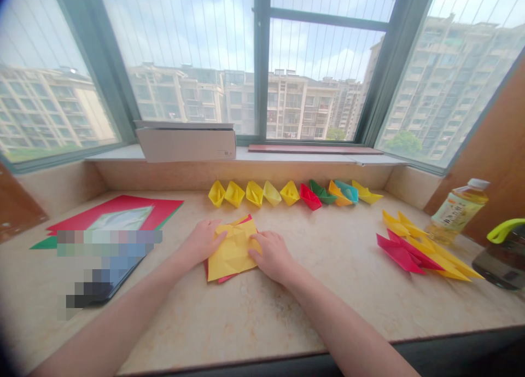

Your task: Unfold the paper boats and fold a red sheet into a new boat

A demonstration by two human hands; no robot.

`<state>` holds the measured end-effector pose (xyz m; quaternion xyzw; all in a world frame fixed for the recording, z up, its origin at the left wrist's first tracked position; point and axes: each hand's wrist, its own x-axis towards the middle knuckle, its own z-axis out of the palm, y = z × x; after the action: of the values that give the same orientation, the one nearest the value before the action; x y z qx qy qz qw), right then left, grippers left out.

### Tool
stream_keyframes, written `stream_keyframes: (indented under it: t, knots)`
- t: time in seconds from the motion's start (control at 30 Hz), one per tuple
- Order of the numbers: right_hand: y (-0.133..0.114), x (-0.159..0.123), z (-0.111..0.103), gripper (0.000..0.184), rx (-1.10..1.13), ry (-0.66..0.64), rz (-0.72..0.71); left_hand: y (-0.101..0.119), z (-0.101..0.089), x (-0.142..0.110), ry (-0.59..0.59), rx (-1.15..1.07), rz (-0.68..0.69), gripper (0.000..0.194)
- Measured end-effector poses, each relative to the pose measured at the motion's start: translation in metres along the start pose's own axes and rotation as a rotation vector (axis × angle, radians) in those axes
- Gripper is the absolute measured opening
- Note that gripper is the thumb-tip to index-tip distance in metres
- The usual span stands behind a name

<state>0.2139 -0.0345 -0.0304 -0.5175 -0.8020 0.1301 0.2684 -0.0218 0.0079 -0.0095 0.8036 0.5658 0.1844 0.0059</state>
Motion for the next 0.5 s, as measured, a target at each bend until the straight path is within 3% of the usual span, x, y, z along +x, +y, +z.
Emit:
stream_keyframes:
  t: [0.17, 0.37, 0.5]
  knots:
    - [-0.007, -0.001, -0.006, 0.042, 0.082, 0.011, 0.0, 0.001, -0.003, 0.0, 0.022, 0.095, -0.049, 0.043]
    - [-0.014, -0.006, -0.008, 0.032, 0.095, 0.001, -0.01, 0.001, -0.011, -0.005, 0.12, 0.264, -0.142, 0.049]
    - [-0.013, -0.007, -0.008, 0.032, 0.058, -0.008, -0.018, 0.007, -0.021, -0.007, 0.017, 0.291, -0.203, 0.056]
